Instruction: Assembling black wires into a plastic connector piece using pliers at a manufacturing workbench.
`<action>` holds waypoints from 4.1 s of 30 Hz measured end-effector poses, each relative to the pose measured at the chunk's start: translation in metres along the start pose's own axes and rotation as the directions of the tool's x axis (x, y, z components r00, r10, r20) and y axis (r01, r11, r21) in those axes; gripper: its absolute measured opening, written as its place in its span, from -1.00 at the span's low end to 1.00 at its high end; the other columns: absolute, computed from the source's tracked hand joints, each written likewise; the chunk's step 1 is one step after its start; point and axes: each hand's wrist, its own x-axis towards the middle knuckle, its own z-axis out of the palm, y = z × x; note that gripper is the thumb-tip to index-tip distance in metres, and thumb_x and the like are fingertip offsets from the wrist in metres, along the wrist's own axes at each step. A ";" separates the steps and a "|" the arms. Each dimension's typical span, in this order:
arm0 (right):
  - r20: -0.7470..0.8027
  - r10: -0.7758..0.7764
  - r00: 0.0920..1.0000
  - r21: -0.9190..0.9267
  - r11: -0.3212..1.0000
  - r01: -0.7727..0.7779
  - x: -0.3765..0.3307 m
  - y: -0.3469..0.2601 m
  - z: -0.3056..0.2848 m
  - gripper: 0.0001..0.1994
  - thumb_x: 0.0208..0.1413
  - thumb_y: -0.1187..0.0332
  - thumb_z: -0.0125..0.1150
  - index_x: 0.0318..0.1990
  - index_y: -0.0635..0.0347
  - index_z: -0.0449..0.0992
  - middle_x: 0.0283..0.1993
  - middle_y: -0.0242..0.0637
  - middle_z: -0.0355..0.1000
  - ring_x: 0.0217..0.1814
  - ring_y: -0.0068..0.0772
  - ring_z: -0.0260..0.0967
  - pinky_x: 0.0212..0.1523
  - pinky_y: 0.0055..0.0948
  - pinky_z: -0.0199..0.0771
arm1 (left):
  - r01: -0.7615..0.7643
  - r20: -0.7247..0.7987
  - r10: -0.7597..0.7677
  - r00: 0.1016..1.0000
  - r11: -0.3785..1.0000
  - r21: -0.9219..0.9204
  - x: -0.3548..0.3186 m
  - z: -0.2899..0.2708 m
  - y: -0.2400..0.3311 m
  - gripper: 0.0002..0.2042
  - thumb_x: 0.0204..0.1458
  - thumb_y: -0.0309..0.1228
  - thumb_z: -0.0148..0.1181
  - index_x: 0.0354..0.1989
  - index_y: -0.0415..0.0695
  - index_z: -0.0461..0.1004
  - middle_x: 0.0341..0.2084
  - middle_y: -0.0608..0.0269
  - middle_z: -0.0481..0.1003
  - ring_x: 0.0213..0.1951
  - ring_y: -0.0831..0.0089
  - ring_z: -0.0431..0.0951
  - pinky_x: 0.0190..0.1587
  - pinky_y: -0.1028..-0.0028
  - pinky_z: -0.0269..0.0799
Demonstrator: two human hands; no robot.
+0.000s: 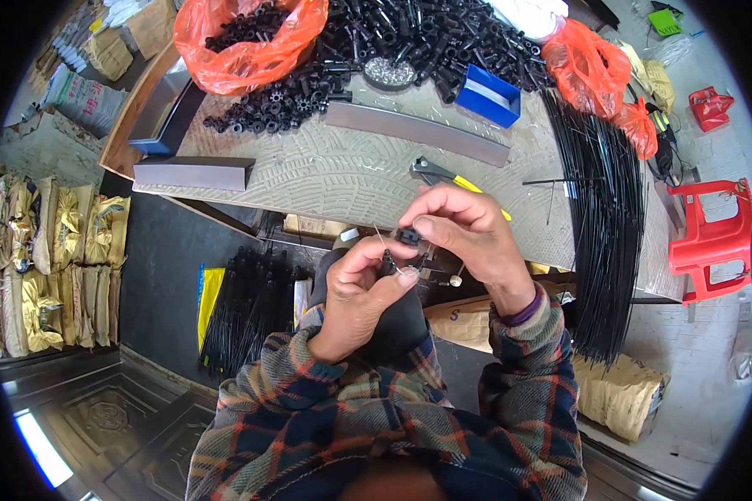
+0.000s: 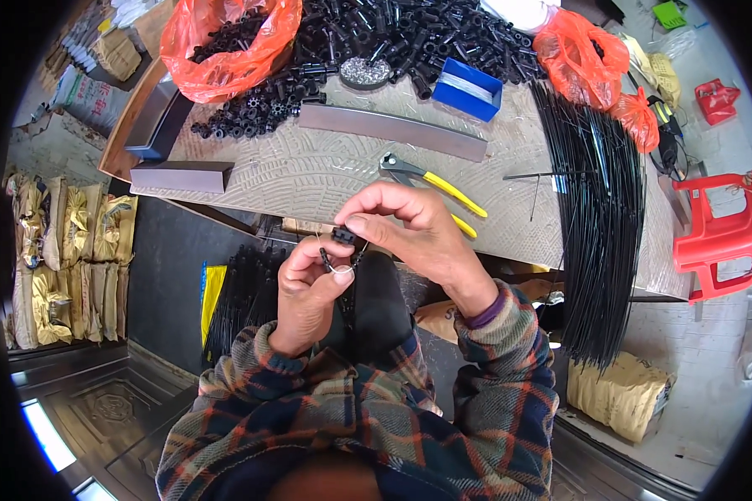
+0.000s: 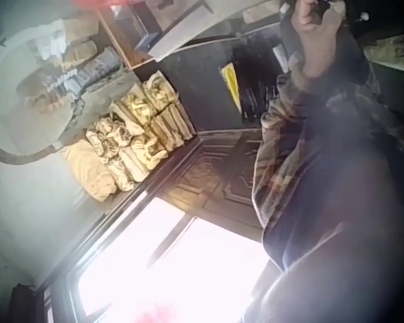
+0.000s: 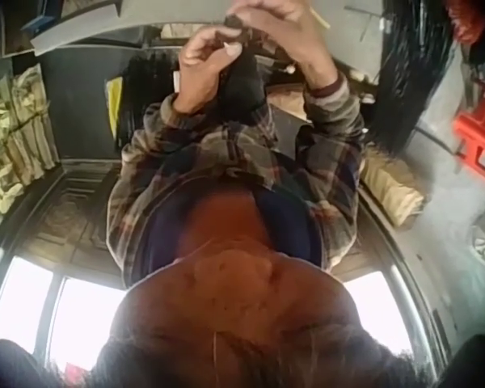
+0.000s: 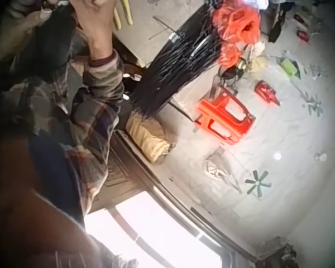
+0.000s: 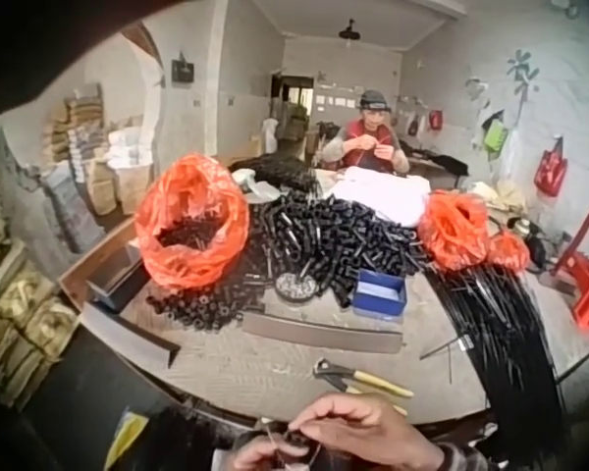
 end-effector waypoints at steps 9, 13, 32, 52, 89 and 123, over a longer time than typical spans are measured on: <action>0.104 -0.177 0.979 -0.231 0.953 0.197 0.005 0.001 -0.012 -0.91 -0.04 0.45 0.18 -0.34 0.21 0.52 -0.35 -0.32 0.48 -0.24 -0.49 0.40 0.25 -0.19 -0.14 | 0.007 0.048 -0.006 0.999 1.000 -0.019 0.001 0.000 0.002 -0.75 -0.08 -0.66 0.15 -0.19 -0.24 0.41 -0.26 0.32 0.41 -0.20 0.63 0.37 -0.11 0.61 0.28; 0.065 -0.172 0.983 -0.084 0.981 0.177 0.003 0.006 -0.008 -0.92 -0.04 0.49 0.16 -0.35 0.24 0.49 -0.31 -0.24 0.49 -0.17 -0.39 0.44 0.28 -0.15 -0.18 | 0.033 -0.007 -0.033 0.999 0.999 -0.011 0.002 0.005 0.006 -0.75 -0.14 -0.67 0.16 -0.24 -0.19 0.42 -0.28 0.35 0.41 -0.29 0.66 0.32 -0.18 0.62 0.26; 0.102 -0.372 0.923 -0.609 0.710 0.354 -0.002 -0.005 0.007 -0.71 -0.30 0.34 0.43 -0.38 0.05 0.44 -0.38 -0.49 0.43 -0.20 -0.48 0.38 0.29 -0.06 -0.34 | -0.001 -0.027 -0.001 1.000 0.997 -0.074 0.002 -0.004 -0.002 -0.81 -0.07 -0.68 0.13 -0.25 -0.25 0.39 -0.34 0.38 0.38 -0.29 0.68 0.36 -0.20 0.65 0.30; -0.014 -0.636 0.771 -0.594 0.626 0.505 -0.010 0.027 0.021 -0.79 -0.25 0.48 0.23 -0.38 0.06 0.41 -0.30 -0.38 0.43 -0.06 -0.27 0.31 0.28 0.01 -0.42 | 0.086 -0.025 -0.094 0.995 0.972 -0.220 -0.001 -0.010 0.002 -0.72 -0.09 -0.66 0.16 -0.16 -0.25 0.37 -0.23 0.23 0.43 -0.22 0.57 0.41 -0.09 0.54 0.33; -0.042 -0.313 0.949 -0.099 0.946 0.308 -0.045 0.050 0.063 -0.72 -0.22 0.41 0.40 -0.50 0.19 0.33 -0.52 -0.41 0.31 -0.47 -0.63 0.24 -0.46 -0.61 0.19 | -0.052 0.186 0.027 0.982 0.990 0.130 -0.026 -0.034 0.025 -0.73 -0.11 -0.30 0.25 -0.37 -0.28 0.44 -0.47 0.27 0.38 -0.40 0.56 0.32 -0.31 0.58 0.21; -0.371 -0.466 0.803 -0.394 0.862 0.318 -0.050 0.069 0.090 -0.77 -0.24 0.58 0.31 -0.35 0.30 0.42 -0.44 -0.24 0.38 -0.45 -0.44 0.38 -0.45 -0.54 0.38 | -0.018 -0.220 0.073 0.973 0.970 0.243 -0.044 -0.026 0.012 -0.80 -0.06 -0.49 0.17 -0.25 -0.27 0.39 -0.26 0.22 0.40 -0.29 0.57 0.34 -0.21 0.59 0.25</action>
